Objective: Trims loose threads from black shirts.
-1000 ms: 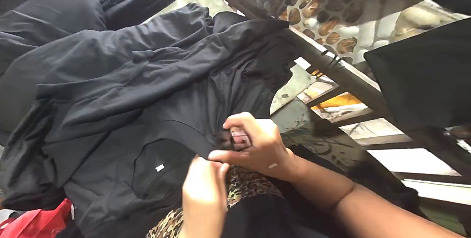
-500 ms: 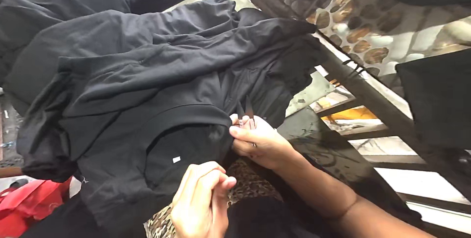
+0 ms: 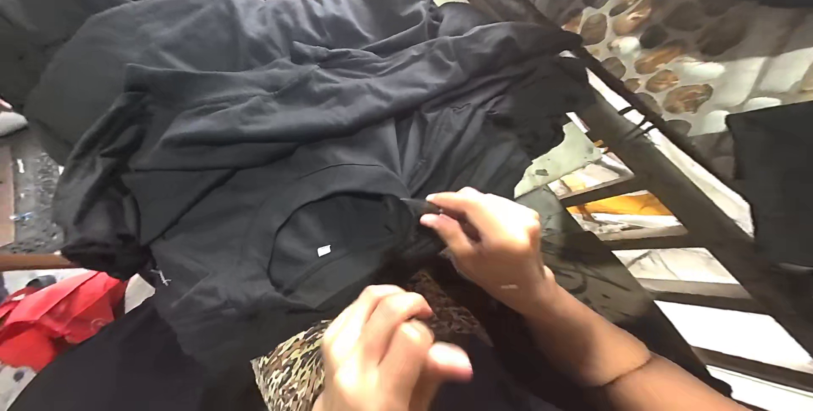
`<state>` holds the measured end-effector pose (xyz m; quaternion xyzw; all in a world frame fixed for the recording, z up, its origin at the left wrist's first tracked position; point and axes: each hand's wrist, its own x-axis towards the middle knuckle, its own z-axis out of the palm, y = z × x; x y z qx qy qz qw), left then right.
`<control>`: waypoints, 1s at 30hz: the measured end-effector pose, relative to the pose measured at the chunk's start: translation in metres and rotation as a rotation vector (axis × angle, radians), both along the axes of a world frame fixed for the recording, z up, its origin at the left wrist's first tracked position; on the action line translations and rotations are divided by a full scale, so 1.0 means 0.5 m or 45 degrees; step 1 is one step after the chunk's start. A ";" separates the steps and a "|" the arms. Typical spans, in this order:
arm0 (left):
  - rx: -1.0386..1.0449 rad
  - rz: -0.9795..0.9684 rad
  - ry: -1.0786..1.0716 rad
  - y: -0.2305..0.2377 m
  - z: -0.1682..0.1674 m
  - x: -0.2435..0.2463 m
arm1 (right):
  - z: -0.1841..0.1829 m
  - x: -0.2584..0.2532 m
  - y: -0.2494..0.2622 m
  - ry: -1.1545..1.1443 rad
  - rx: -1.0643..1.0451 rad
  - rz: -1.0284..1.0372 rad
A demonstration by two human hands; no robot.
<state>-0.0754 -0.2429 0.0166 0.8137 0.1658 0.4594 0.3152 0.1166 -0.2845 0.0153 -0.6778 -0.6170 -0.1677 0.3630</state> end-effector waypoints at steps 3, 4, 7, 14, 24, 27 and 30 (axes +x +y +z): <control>0.174 0.447 0.328 0.028 0.047 -0.100 | 0.023 -0.024 0.022 0.136 0.149 0.096; 0.161 0.662 0.394 0.043 0.050 -0.118 | 0.033 -0.043 0.033 0.202 0.205 0.183; -0.053 1.075 0.906 0.077 0.042 -0.113 | 0.046 -0.118 0.071 0.398 0.240 0.448; -0.513 0.885 -0.286 0.083 -0.008 -0.131 | -0.074 -0.158 0.045 0.592 -0.181 0.620; -1.183 -0.037 -1.135 0.047 -0.024 -0.136 | -0.077 -0.172 0.053 0.566 0.201 0.726; -0.811 0.127 -0.899 0.038 -0.025 -0.125 | -0.050 -0.177 0.029 0.398 0.169 0.788; -0.551 0.451 -0.750 0.043 -0.039 -0.116 | -0.035 -0.180 0.028 0.325 0.027 0.674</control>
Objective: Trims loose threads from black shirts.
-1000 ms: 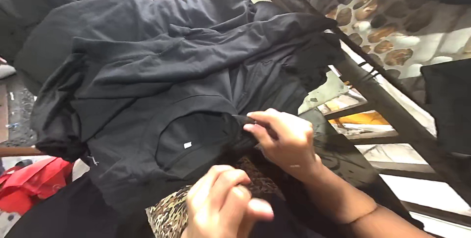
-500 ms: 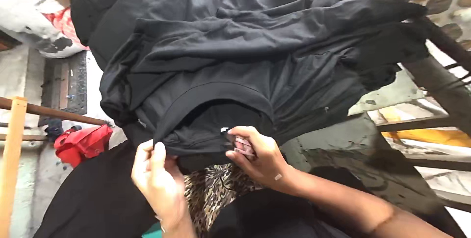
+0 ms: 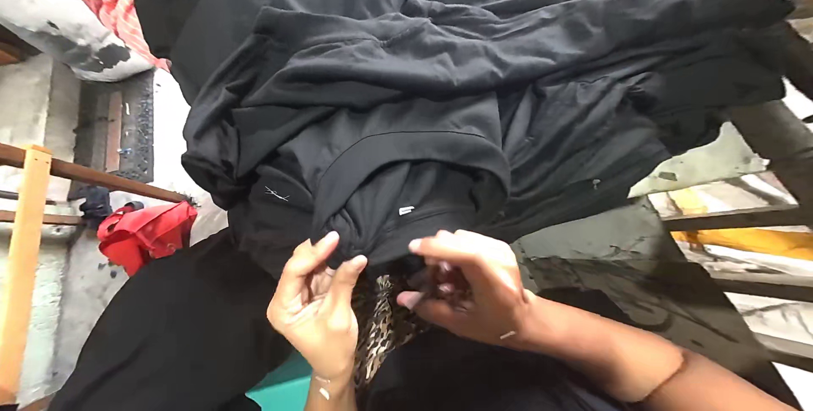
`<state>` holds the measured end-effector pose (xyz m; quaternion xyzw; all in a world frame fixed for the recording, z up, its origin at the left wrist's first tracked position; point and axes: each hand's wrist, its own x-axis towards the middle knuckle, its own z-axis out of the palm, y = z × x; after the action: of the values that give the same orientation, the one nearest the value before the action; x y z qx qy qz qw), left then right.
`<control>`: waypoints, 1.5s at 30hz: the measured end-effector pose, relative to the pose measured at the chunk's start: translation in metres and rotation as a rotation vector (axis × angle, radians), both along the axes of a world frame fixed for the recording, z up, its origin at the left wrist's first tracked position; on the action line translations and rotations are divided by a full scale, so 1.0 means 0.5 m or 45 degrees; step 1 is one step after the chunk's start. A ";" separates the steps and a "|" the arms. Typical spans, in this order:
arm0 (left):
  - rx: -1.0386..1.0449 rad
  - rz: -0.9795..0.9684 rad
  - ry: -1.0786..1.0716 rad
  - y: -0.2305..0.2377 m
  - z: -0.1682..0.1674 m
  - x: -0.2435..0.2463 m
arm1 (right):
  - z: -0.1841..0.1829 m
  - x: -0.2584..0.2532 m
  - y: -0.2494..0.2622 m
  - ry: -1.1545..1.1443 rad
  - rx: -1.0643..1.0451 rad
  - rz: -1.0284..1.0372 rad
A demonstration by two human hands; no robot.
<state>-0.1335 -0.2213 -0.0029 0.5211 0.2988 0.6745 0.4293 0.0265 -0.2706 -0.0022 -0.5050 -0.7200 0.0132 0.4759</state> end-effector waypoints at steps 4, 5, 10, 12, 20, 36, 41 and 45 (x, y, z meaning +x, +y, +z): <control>-0.015 -0.005 0.102 -0.013 0.002 -0.021 | 0.012 0.005 0.000 -0.153 0.033 -0.072; -0.042 -0.051 0.108 -0.018 0.004 -0.027 | 0.014 0.003 -0.002 -0.185 0.053 -0.079; -0.048 -0.137 0.113 -0.029 0.004 -0.030 | 0.020 -0.014 0.010 -0.194 0.024 -0.063; -0.054 -0.155 0.096 -0.027 0.005 -0.027 | 0.019 -0.011 0.016 -0.057 -0.080 0.041; 0.062 -0.111 0.116 0.001 -0.012 -0.026 | 0.005 0.000 0.003 -0.067 -0.111 0.033; -0.058 -0.008 0.139 -0.012 -0.019 -0.024 | 0.011 -0.012 0.003 -0.239 0.017 -0.070; -0.083 -0.246 0.071 -0.025 -0.008 -0.044 | 0.015 -0.011 0.000 -0.264 0.041 -0.036; -0.058 -0.360 0.123 -0.030 -0.007 -0.052 | 0.017 -0.023 0.010 -0.128 0.025 -0.008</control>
<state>-0.1596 -0.2365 -0.0062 0.5800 0.2581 0.5745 0.5167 0.0148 -0.2654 0.0065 -0.5025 -0.7415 -0.0208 0.4442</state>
